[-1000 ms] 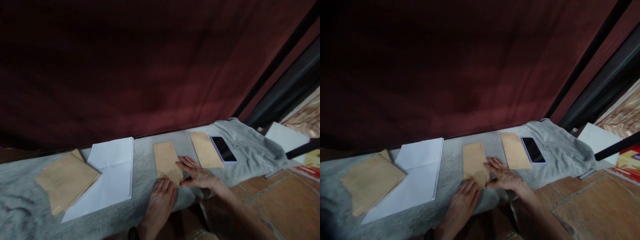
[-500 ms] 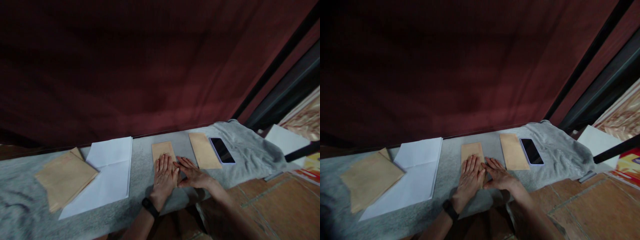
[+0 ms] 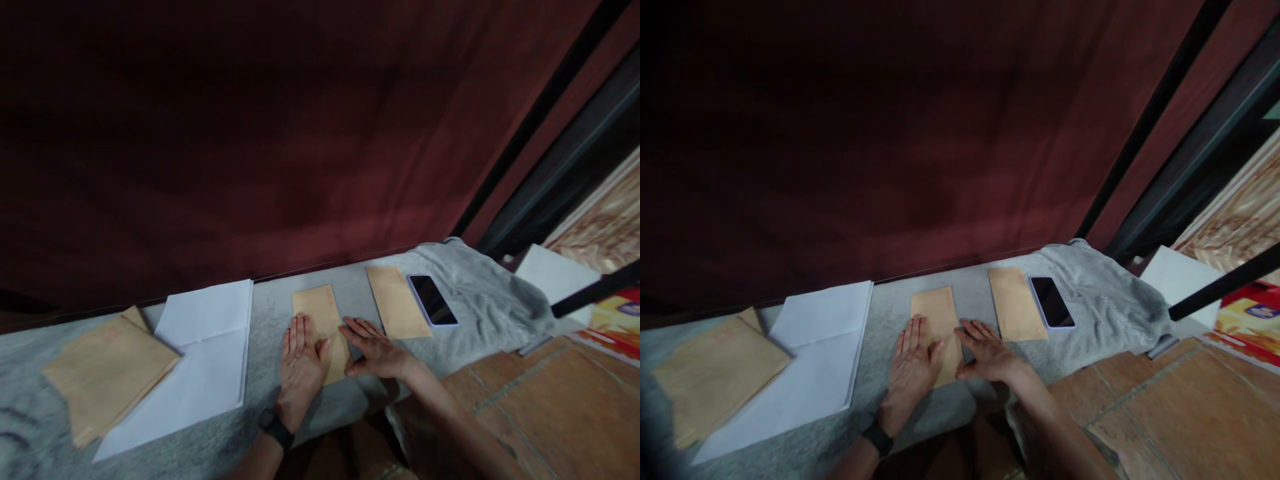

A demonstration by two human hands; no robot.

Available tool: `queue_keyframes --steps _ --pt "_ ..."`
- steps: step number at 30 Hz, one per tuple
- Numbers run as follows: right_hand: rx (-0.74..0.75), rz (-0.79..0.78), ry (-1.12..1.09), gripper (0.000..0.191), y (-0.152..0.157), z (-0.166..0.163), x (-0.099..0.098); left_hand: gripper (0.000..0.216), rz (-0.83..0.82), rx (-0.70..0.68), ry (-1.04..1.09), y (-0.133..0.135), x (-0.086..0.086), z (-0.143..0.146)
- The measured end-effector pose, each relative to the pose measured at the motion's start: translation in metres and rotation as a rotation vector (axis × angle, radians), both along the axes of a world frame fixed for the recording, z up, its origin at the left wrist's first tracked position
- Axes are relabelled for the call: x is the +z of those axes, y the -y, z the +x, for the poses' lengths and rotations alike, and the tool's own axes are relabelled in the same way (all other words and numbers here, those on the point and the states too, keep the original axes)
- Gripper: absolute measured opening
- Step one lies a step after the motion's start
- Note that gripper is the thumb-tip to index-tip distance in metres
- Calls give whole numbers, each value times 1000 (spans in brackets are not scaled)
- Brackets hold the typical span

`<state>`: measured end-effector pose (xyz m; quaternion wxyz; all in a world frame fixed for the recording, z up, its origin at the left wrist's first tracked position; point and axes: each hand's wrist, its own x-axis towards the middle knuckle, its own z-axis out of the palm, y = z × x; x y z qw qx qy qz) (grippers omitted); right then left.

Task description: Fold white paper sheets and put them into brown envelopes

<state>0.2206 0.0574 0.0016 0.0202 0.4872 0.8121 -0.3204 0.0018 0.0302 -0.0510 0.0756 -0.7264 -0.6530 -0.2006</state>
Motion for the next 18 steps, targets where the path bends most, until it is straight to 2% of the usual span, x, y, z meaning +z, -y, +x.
queue_keyframes --steps 8,13,18 --pt "3 40 -31 94 -4 8 -2 73 19 -72 -20 9 -2 -20" --pt "-56 262 -133 60 -13 -2 -4 70 -19 -69 -59 10 7 -17" --pt "-88 453 -121 56 -20 -36 -12 64 13 -217 -69 20 10 -2"
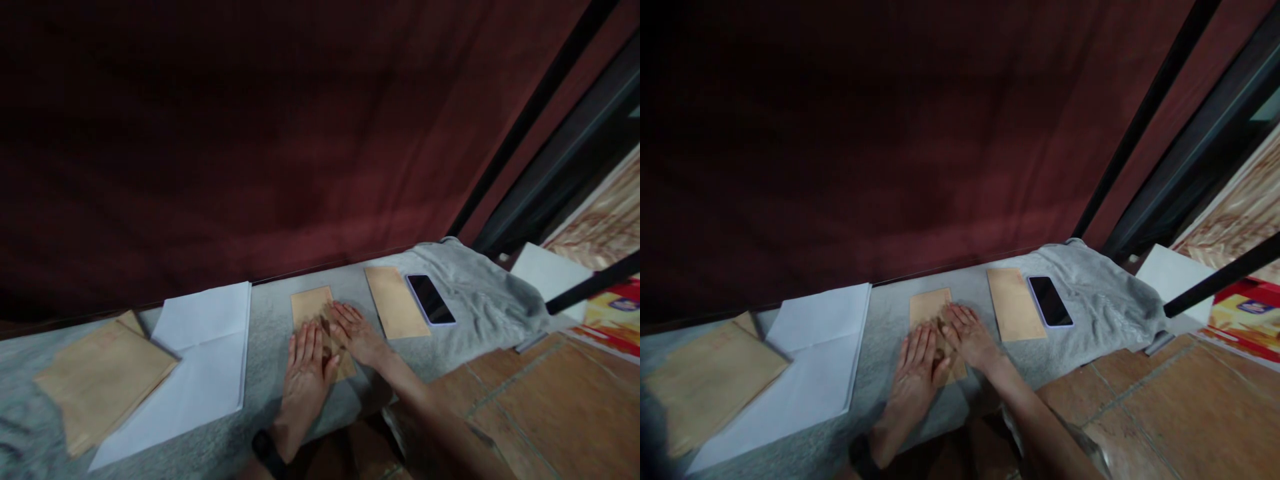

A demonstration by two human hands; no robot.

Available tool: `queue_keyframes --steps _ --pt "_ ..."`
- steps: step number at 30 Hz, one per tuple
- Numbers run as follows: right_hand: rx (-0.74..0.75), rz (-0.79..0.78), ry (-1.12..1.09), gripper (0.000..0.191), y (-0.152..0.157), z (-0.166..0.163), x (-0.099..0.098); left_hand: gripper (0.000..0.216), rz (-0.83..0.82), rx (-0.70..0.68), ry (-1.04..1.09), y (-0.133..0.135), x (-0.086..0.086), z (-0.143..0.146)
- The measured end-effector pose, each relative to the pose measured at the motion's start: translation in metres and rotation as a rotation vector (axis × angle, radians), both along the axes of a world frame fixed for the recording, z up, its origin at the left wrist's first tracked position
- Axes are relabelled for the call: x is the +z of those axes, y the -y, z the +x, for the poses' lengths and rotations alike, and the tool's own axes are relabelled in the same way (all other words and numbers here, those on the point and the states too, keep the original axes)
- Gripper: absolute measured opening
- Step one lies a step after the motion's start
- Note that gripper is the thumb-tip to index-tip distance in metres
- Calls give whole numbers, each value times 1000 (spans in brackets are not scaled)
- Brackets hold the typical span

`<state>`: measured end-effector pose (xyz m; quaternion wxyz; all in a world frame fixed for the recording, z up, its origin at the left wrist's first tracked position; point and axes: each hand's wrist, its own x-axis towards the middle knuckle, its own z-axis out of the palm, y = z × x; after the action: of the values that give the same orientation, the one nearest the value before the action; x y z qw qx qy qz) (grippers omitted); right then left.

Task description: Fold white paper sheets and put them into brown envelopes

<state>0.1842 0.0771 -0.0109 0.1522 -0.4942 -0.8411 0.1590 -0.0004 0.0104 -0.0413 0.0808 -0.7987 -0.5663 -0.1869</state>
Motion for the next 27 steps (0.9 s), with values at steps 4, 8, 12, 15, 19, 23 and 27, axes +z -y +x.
queue_keyframes --steps 4,8,12,15,19,23,27 --pt "-50 17 98 57 -2 -21 -6 64 -47 -87 -1 8 -4 4" --pt "-109 25 133 58 -4 -29 -12 64 -81 -112 -4 10 -2 1" --pt "-213 60 114 56 -4 -30 -16 67 -102 -113 -20 15 2 -3" --pt "-265 73 107 57 -2 -29 -18 69 -120 -113 -23 18 4 -4" --pt "-278 77 99 56 3 -24 -15 69 -131 -86 -9 20 5 -1" --pt "-268 57 41 52 7 -13 -4 68 -139 -85 5 20 5 0" --pt "-271 -79 -34 32 12 0 6 68 -136 -71 8 21 4 0"
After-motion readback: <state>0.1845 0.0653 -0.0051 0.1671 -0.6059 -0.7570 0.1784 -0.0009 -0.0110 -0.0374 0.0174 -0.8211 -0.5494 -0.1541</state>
